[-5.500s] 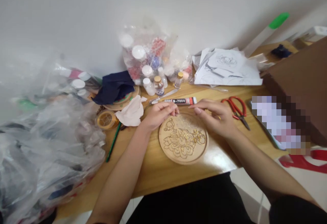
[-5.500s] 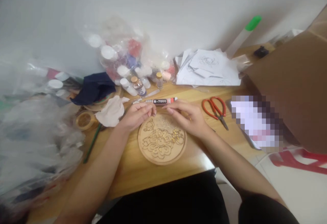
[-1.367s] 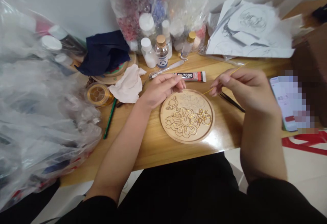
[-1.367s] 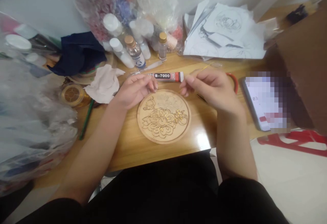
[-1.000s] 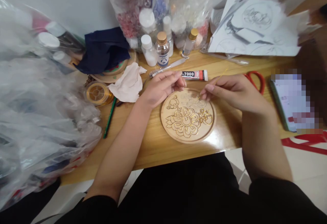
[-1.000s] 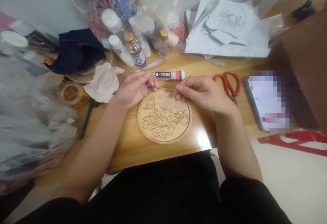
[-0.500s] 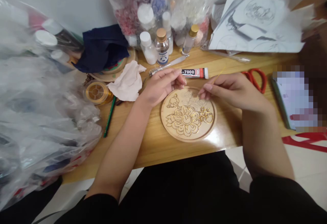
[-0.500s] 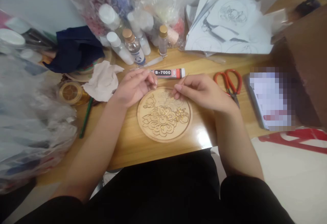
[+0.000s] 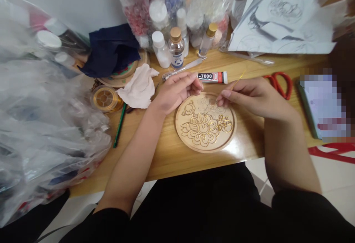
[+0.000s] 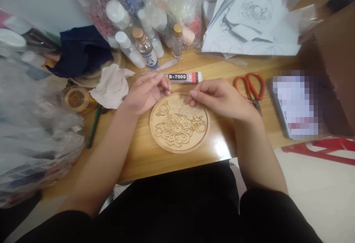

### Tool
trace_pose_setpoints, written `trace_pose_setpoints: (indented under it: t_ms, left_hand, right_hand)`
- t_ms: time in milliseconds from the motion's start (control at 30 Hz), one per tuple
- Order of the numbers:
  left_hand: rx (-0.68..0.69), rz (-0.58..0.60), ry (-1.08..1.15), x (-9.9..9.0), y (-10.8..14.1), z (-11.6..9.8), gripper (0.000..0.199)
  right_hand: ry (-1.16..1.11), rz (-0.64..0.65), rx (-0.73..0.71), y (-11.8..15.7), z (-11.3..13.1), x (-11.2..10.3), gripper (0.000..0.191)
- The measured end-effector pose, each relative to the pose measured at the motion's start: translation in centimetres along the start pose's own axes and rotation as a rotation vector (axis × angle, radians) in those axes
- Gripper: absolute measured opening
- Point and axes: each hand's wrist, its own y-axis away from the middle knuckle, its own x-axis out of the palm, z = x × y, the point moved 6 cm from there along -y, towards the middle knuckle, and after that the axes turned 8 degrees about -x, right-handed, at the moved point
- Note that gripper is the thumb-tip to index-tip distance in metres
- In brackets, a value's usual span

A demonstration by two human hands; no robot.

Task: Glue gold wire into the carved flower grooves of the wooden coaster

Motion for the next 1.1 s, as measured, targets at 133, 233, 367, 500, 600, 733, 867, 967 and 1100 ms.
trace_pose_setpoints:
  t_ms: [133, 233, 367, 500, 600, 733, 867, 967, 1100]
  left_hand:
    - [-0.007, -0.01, 0.0, -0.05, -0.09, 0.03, 0.04]
    - [-0.02, -0.025, -0.011, -0.13, -0.12, 0.08, 0.039]
    - [-0.021, -0.022, -0.023, -0.11, -0.11, 0.11, 0.039]
    - [-0.021, -0.025, -0.031, -0.13, -0.09, 0.16, 0.04]
    - [-0.007, -0.013, -0.029, -0.09, -0.1, 0.1, 0.039]
    - [-0.012, -0.015, -0.03, -0.16, -0.15, 0.15, 0.041]
    - [0.0, -0.011, -0.019, -0.16, -0.13, 0.12, 0.038]
    - [-0.004, -0.005, -0.008, -0.1, -0.1, 0.14, 0.04]
    - [-0.021, -0.018, -0.012, -0.11, -0.1, 0.15, 0.038]
  right_hand:
    - [0.004, -0.01, 0.017, 0.0, -0.05, -0.11, 0.03]
    - [0.012, -0.017, 0.012, 0.05, -0.03, -0.22, 0.03]
    - [0.02, -0.028, 0.012, 0.1, -0.07, -0.36, 0.03]
    - [0.007, -0.033, 0.008, 0.1, -0.16, -0.39, 0.029]
    - [-0.001, -0.033, -0.003, 0.08, -0.15, -0.38, 0.028]
    - [-0.016, -0.035, -0.011, 0.0, -0.01, -0.3, 0.026]
    - [-0.028, -0.038, -0.013, -0.07, -0.01, -0.15, 0.025]
    - [-0.032, -0.029, -0.012, -0.09, -0.02, 0.02, 0.025]
    - [-0.019, -0.021, -0.016, -0.11, 0.17, 0.18, 0.027]
